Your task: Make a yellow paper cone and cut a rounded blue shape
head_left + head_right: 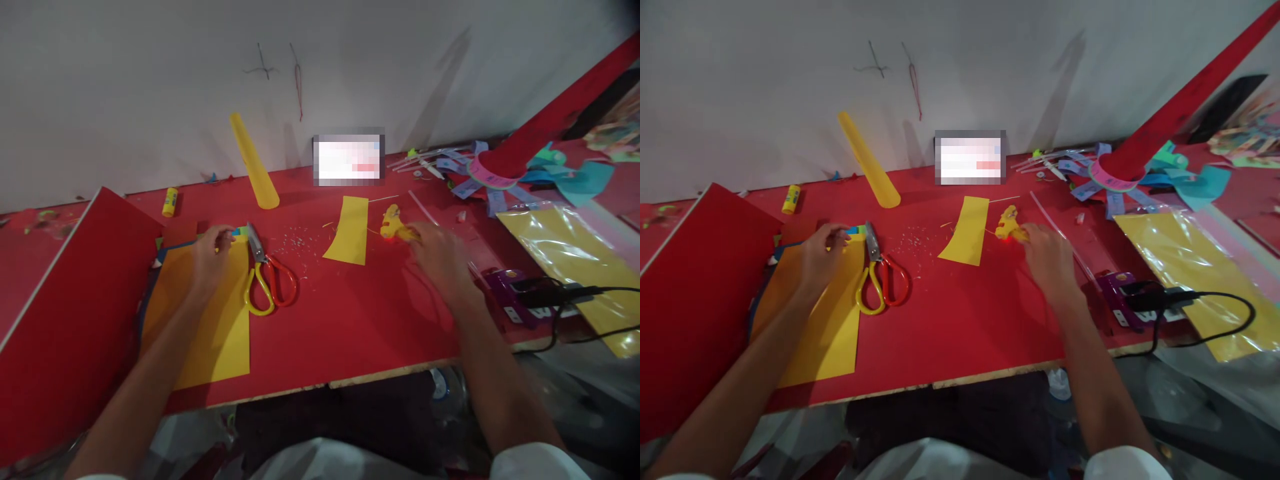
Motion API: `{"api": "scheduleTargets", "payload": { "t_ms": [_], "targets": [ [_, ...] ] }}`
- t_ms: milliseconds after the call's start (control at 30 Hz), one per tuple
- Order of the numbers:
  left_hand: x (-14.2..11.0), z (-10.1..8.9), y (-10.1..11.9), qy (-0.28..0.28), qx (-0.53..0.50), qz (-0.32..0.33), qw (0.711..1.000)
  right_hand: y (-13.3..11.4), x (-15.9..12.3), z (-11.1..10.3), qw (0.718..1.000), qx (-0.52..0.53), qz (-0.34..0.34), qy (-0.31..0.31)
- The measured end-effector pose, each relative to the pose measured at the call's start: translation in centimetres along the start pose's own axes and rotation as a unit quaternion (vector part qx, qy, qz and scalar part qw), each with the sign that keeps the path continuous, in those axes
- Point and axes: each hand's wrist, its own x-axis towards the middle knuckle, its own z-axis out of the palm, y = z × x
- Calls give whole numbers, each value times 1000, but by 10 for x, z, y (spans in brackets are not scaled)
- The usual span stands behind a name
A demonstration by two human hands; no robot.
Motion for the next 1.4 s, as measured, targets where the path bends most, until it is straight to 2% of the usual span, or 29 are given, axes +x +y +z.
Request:
{"api": "scheduleTargets", "payload": {
  "t_ms": [100,233,367,433,567,700,833,933,1167,1400],
  "targets": [
    [6,1,-18,10,13,-15,1000,-5,2,-12,997,-52,31,-41],
    [6,-1,-25,5,57,18,998,-19,3,-29,984,-115,49,-125],
    [0,-1,-26,5,103,44,994,-47,2,-43,991,-120,33,-58],
    [-2,-2,-26,-2,149,43,988,-65,3,-44,996,-81,-11,-29],
    [-1,-5,-27,-33,253,35,966,-93,7,-26,991,-15,-130,30],
    [-3,-7,-29,-54,324,41,944,-100,9,5,980,2,-192,45],
    [-5,-6,-32,-74,348,53,933,-93,4,32,980,25,-193,45],
    [2,-7,-30,-84,354,56,930,-92,1,44,978,44,-201,32],
    [31,-8,-27,-87,344,7,935,-94,-1,50,978,80,-195,-5],
    [30,2,-30,-35,314,2,949,-94,1,58,975,129,-180,-23]
  ]
}}
